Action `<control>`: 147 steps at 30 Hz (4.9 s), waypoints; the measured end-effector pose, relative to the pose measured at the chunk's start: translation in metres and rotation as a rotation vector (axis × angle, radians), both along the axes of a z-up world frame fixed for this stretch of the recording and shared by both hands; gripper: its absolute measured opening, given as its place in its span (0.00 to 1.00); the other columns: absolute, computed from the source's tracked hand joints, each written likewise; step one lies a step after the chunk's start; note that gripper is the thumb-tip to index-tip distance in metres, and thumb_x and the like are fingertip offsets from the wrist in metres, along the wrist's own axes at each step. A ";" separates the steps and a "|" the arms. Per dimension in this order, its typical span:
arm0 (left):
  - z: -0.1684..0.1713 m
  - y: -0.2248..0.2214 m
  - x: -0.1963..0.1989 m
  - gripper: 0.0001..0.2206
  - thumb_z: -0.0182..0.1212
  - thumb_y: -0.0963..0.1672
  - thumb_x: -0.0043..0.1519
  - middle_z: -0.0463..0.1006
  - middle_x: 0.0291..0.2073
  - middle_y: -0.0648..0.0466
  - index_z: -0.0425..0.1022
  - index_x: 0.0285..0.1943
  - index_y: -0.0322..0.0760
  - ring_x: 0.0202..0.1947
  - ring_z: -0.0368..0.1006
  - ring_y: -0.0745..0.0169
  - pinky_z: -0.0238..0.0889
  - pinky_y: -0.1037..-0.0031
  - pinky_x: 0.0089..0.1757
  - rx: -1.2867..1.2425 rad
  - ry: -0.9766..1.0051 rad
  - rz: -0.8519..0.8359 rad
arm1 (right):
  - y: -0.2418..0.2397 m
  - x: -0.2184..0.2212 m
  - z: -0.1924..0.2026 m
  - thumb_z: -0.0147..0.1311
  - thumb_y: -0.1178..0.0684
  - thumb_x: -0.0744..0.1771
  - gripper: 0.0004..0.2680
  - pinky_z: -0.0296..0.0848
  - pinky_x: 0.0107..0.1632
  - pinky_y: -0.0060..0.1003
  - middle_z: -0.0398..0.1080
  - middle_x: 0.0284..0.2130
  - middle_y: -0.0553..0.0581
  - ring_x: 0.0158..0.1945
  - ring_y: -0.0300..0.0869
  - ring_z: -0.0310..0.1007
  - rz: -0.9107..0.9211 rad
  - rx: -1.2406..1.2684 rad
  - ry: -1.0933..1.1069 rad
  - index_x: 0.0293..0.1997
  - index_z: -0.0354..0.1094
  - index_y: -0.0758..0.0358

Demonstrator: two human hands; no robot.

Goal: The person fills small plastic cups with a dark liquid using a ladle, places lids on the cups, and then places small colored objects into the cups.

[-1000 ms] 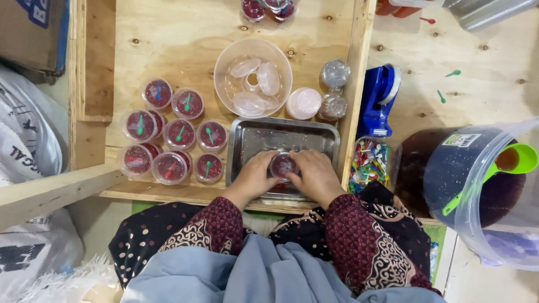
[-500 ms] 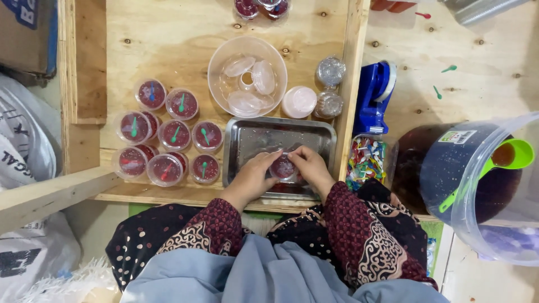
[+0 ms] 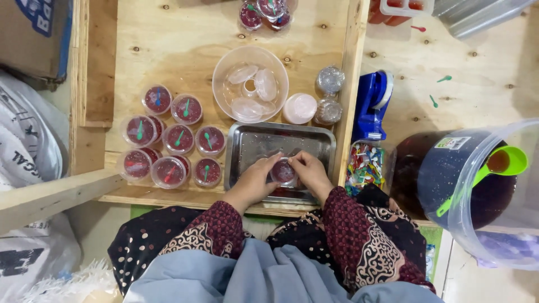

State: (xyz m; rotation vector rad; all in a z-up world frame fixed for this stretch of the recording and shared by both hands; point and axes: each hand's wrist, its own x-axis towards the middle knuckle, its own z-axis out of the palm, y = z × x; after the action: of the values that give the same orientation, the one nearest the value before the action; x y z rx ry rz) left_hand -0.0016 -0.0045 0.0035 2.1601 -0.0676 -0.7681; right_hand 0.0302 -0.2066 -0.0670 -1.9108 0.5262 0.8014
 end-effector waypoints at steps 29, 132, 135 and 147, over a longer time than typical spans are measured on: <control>-0.071 -0.005 -0.016 0.33 0.69 0.43 0.52 0.71 0.58 0.44 0.67 0.70 0.49 0.42 0.80 0.49 0.74 0.65 0.47 -0.168 0.128 0.248 | 0.006 -0.001 0.019 0.61 0.46 0.65 0.07 0.74 0.40 0.40 0.78 0.33 0.60 0.41 0.49 0.79 0.097 -0.028 -0.064 0.38 0.79 0.55; -0.005 0.005 0.010 0.32 0.70 0.50 0.57 0.73 0.53 0.44 0.64 0.72 0.51 0.57 0.71 0.37 0.67 0.52 0.51 0.224 -0.183 -0.035 | -0.022 0.023 0.060 0.67 0.51 0.61 0.19 0.65 0.65 0.48 0.75 0.50 0.57 0.63 0.57 0.66 0.771 -0.234 -0.525 0.58 0.74 0.52; -0.012 0.006 0.009 0.32 0.72 0.50 0.55 0.72 0.53 0.44 0.65 0.70 0.51 0.57 0.71 0.37 0.67 0.52 0.50 0.178 -0.163 -0.009 | -0.019 0.025 0.069 0.66 0.53 0.62 0.18 0.66 0.64 0.48 0.75 0.49 0.58 0.63 0.57 0.67 0.763 -0.215 -0.470 0.58 0.74 0.53; -0.087 0.009 -0.003 0.23 0.71 0.39 0.53 0.74 0.34 0.50 0.78 0.59 0.49 0.28 0.79 0.56 0.73 0.71 0.30 -0.252 -0.030 0.292 | -0.017 0.025 0.070 0.64 0.55 0.64 0.15 0.71 0.62 0.46 0.76 0.50 0.57 0.60 0.55 0.71 0.746 -0.154 -0.418 0.56 0.76 0.53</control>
State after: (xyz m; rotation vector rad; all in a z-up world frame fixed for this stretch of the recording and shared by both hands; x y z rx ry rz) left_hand -0.0045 0.0043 -0.0836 1.8875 0.1273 -0.5280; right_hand 0.0549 -0.2238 0.0027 -2.3619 -0.4254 0.7880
